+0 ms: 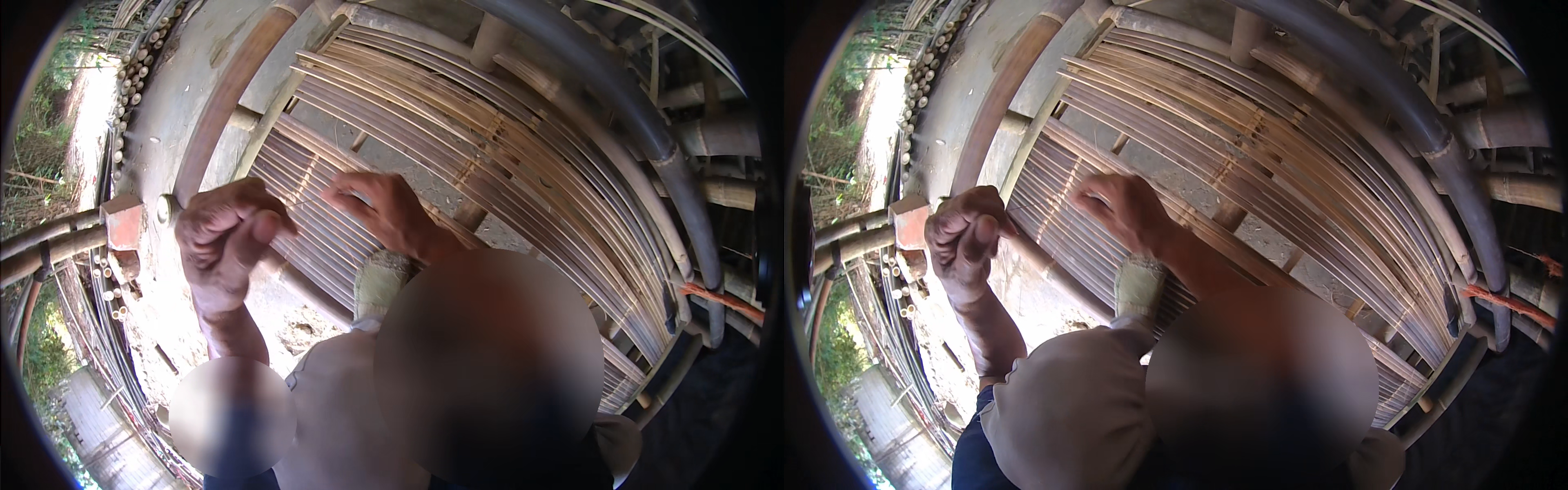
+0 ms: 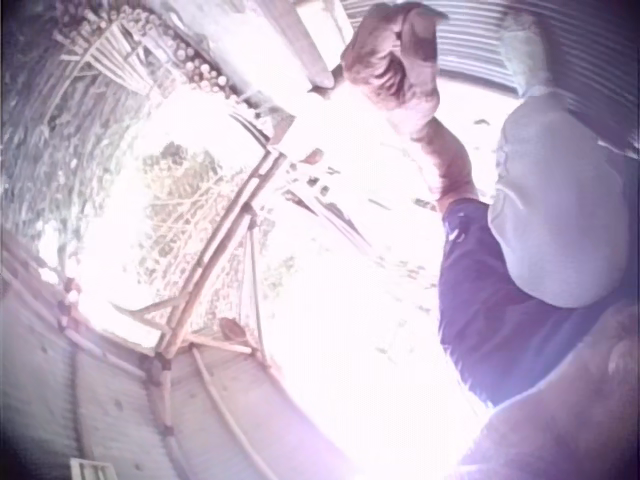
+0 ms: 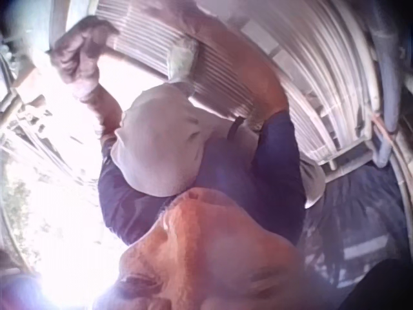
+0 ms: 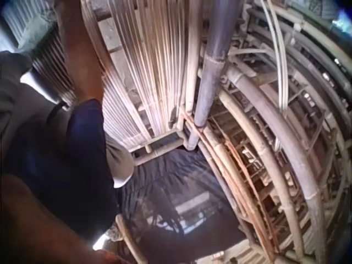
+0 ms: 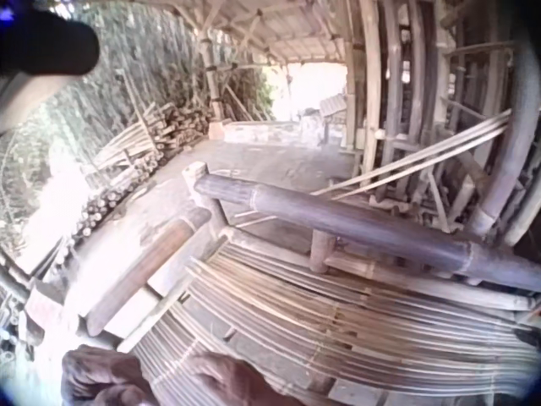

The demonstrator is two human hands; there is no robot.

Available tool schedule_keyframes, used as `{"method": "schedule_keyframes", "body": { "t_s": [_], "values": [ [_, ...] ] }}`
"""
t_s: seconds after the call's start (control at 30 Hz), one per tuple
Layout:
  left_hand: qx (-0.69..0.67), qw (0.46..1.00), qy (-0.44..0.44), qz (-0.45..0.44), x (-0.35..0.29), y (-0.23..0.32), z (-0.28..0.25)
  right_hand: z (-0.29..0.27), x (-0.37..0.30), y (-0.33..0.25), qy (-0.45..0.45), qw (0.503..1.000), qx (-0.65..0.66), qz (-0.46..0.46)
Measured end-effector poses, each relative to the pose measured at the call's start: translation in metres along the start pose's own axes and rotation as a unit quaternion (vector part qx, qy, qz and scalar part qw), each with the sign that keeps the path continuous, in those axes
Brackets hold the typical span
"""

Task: The person weaves thin bamboo strips into a large circular frame using their hands. They interlace the strips through existing horizontal slats and secure them with orange twine.

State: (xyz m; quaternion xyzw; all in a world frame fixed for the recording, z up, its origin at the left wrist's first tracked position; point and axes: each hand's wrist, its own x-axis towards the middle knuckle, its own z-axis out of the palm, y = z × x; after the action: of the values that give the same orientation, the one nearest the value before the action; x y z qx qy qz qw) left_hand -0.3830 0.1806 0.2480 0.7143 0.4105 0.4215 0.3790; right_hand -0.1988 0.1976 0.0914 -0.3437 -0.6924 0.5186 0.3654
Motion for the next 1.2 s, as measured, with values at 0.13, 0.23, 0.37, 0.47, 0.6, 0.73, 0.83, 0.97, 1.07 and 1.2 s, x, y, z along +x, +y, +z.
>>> {"method": "schedule_keyframes", "body": {
  "t_s": [0.13, 0.23, 0.37, 0.47, 0.6, 0.73, 0.83, 0.97, 1.07, 1.2],
  "values": [
    [-0.049, 0.997, -0.017, -0.053, 0.023, -0.104, -0.038, -0.017, -0.026, -0.003, 0.074, 0.993, 0.086, 0.009],
    [0.192, 0.968, -0.121, -0.107, 0.043, -0.183, -0.022, -0.042, -0.037, -0.018, 0.136, 0.975, 0.174, 0.019],
    [0.337, 0.899, -0.273, 0.057, 0.025, -0.259, 0.002, -0.07, -0.034, -0.033, 0.26, 0.938, 0.23, -0.017],
    [0.297, 0.903, -0.301, 0.069, 0.034, -0.264, 0.01, -0.094, -0.032, -0.027, 0.363, 0.875, 0.32, -0.003],
    [0.154, 0.946, -0.277, 0.067, 0.034, -0.246, 0.026, -0.12, -0.033, -0.015, 0.489, 0.82, 0.293, 0.047],
    [0.024, 0.972, -0.222, 0.079, 0.035, -0.214, 0.046, -0.129, -0.042, -0.006, 0.499, 0.806, 0.306, 0.083],
    [-0.045, 0.986, -0.16, 0.031, 0.033, -0.197, 0.029, -0.135, -0.052, -0.004, 0.426, 0.848, 0.286, 0.133],
    [-0.033, 0.996, -0.08, 0.019, 0.026, -0.164, -0.013, -0.113, -0.038, -0.01, 0.337, 0.911, 0.028, 0.236],
    [-0.069, 0.997, -0.034, -0.002, 0.013, -0.132, -0.03, -0.082, -0.036, 0.022, 0.185, 0.939, -0.117, 0.266],
    [-0.133, 0.984, 0.114, 0.04, -0.026, -0.112, -0.092, -0.021, -0.026, 0.04, 0.076, 0.905, -0.282, 0.31]
  ]
}}
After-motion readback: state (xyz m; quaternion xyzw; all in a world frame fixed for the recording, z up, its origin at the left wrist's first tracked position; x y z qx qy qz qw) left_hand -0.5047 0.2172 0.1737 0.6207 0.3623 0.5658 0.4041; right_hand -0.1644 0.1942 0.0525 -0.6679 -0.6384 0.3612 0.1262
